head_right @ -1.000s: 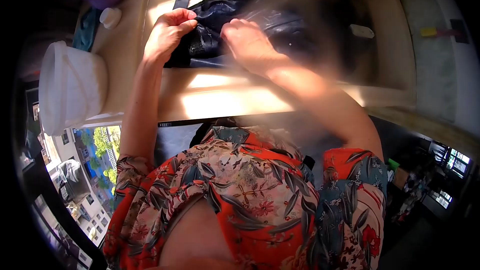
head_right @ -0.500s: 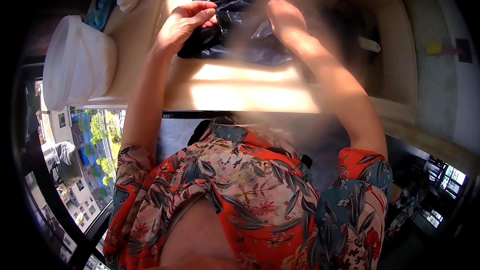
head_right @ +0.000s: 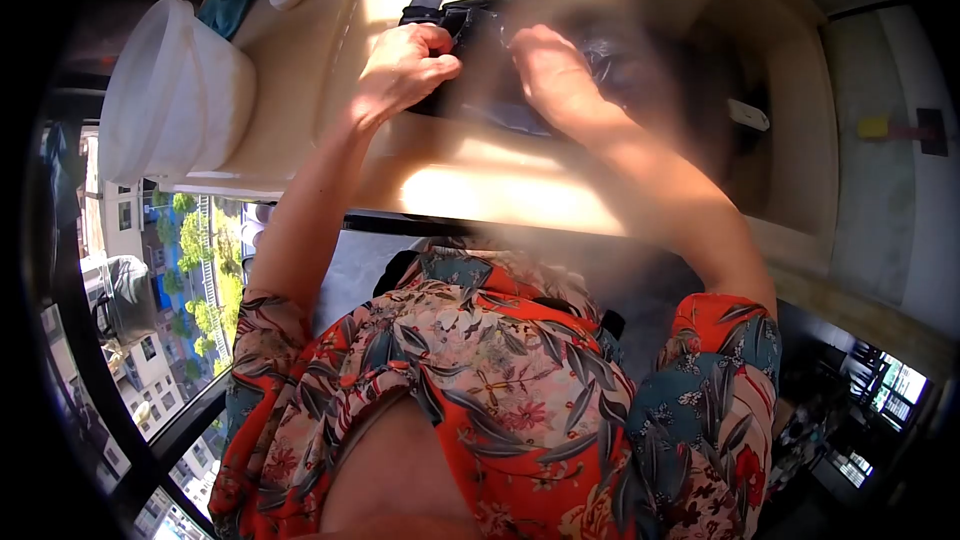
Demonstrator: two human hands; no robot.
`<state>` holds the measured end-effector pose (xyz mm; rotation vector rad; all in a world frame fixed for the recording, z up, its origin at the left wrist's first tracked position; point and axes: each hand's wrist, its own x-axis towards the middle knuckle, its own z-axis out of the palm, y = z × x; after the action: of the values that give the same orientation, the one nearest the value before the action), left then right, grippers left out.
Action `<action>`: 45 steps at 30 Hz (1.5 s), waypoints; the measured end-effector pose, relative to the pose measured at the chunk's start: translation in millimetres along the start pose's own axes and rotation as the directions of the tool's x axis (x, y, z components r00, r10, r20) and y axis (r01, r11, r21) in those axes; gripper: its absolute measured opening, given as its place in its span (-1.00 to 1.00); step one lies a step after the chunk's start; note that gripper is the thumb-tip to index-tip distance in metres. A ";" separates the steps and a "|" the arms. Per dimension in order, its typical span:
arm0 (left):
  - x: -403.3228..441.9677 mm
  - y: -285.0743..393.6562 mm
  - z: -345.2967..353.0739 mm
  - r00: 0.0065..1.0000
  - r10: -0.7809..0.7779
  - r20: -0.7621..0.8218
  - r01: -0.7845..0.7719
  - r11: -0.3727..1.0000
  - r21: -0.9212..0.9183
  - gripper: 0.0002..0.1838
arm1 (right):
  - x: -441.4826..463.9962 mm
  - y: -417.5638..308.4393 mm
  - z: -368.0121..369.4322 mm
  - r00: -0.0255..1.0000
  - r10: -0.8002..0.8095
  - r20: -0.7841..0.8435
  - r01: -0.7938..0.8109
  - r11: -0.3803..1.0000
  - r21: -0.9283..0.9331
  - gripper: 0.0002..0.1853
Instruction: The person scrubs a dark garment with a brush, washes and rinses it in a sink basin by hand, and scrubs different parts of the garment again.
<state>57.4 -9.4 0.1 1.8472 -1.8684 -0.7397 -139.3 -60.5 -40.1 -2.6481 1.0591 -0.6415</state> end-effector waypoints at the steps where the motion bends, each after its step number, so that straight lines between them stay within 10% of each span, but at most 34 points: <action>1: 2.1 -4.7 0.6 1.000 0.010 -0.024 -0.011 0.998 -0.063 -0.71 | -15.0 -4.5 2.0 0.997 -0.078 0.018 0.078 0.997 -0.022 -0.90; 7: 14.4 -1.5 -9.9 0.982 0.136 -0.131 -0.123 0.987 0.103 -0.79 | 0.2 30.0 -9.3 0.999 0.041 0.007 -0.037 0.955 -0.294 -0.94; 10: 23.4 13.8 3.0 0.895 0.273 -0.353 -0.252 0.962 0.107 -0.81 | 3.7 17.5 2.4 0.995 0.091 -0.029 -0.094 0.987 -0.127 -0.92; 14: 15.4 55.3 32.9 0.941 0.326 -0.088 -0.302 0.928 0.217 -0.80 | 4.7 10.8 -10.0 0.989 0.143 -0.022 -0.127 0.932 0.339 -0.91; 16: 4.0 51.2 55.3 0.902 0.426 -0.073 -0.384 0.867 0.317 -0.79 | 17.6 32.4 -31.3 0.859 0.497 0.123 -0.484 0.710 0.512 -0.87; 18: 0.1 47.7 61.2 0.910 0.412 0.031 -0.388 0.826 0.408 -0.78 | 22.2 25.9 -56.0 0.831 0.556 0.017 -0.467 0.680 0.565 -0.87; 22: -19.3 43.1 38.4 0.861 0.498 -0.100 -0.315 0.677 0.665 -0.81 | 9.6 -15.0 -49.2 0.957 0.251 0.149 -0.285 0.694 0.661 -0.88; 26: -22.2 26.2 -8.0 0.863 0.497 0.086 -0.462 0.710 0.531 -0.75 | 12.6 -30.3 -43.8 0.945 0.282 0.163 -0.309 0.619 0.722 -0.90; 30: 15.3 12.0 -23.9 0.801 0.585 -0.130 -0.511 0.780 0.361 -0.72 | 20.0 -47.4 -54.4 0.912 0.356 0.204 -0.371 0.504 0.780 -0.89; 34: 55.7 16.1 -22.8 0.498 0.739 -0.453 -0.626 0.668 0.401 -0.64 | 22.8 -45.0 -65.5 0.895 0.399 0.202 -0.397 0.499 0.770 -0.88; 39: 80.7 24.2 11.5 0.945 0.320 -0.062 -0.253 0.840 0.479 -0.61 | 37.6 -54.0 -86.3 0.901 0.422 0.102 -0.271 0.364 0.891 -0.84; 43: 76.5 46.3 13.8 0.961 0.260 -0.090 -0.215 0.914 0.344 -0.59 | 55.6 -51.2 -56.6 0.965 0.248 0.085 -0.083 -0.020 0.996 -0.84; 45: 81.8 46.0 -1.7 0.950 0.305 -0.070 -0.275 0.921 0.276 -0.60 | 61.6 -64.0 -51.8 0.962 0.269 0.051 -0.070 0.063 0.996 -0.88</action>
<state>19.4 -91.9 23.9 1.6613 -2.1865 -0.2903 -85.6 -59.5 47.5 -1.1686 0.5095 -1.0184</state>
